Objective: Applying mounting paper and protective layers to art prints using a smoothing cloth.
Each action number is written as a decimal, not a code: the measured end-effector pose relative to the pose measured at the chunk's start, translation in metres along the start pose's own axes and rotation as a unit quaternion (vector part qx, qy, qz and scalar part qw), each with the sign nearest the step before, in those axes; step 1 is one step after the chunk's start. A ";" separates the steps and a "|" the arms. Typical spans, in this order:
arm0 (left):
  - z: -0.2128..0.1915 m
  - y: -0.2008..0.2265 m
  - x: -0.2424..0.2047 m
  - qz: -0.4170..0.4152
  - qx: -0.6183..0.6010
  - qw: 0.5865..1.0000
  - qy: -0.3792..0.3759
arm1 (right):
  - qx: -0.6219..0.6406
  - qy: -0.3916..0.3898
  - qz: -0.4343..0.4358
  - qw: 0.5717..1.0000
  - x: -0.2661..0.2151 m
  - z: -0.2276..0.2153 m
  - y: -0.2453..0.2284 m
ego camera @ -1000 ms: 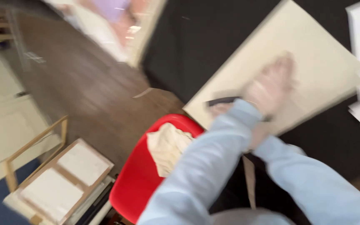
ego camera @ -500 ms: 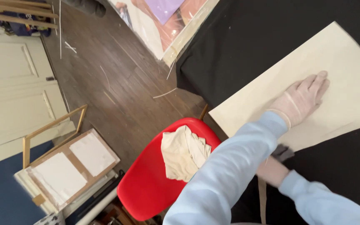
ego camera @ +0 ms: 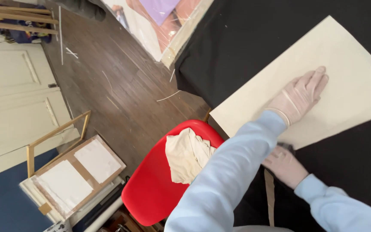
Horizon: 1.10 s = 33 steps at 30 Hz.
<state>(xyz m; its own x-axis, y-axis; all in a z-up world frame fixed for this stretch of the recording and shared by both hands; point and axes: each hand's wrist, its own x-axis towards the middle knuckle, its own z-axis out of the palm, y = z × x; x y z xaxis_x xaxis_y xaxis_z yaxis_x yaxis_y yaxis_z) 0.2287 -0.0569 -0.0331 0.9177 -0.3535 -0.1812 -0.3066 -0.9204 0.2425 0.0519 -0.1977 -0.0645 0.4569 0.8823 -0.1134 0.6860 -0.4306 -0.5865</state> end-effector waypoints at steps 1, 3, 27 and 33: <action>-0.002 0.002 0.000 0.009 0.021 1.000 0.002 | 0.028 -0.015 -0.025 0.999 -0.009 0.005 -0.010; -0.008 -0.003 0.003 0.015 0.052 0.999 0.009 | 0.053 -0.022 -0.059 0.997 -0.014 0.009 -0.018; 0.057 0.025 -0.131 -0.247 -0.112 0.962 0.006 | 0.031 0.252 0.187 0.949 0.021 -0.081 -0.007; 0.042 0.025 -0.121 -0.250 -0.091 0.964 -0.017 | -0.007 0.244 0.184 0.952 0.013 -0.090 0.048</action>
<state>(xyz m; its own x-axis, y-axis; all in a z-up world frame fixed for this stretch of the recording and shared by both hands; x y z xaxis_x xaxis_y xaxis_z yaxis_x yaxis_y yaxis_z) 0.0990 -0.0441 -0.0453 0.9295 0.1190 -0.3491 0.2245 -0.9334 0.2798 0.1417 -0.2240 -0.0222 0.8741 0.4793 0.0786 0.4343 -0.6990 -0.5682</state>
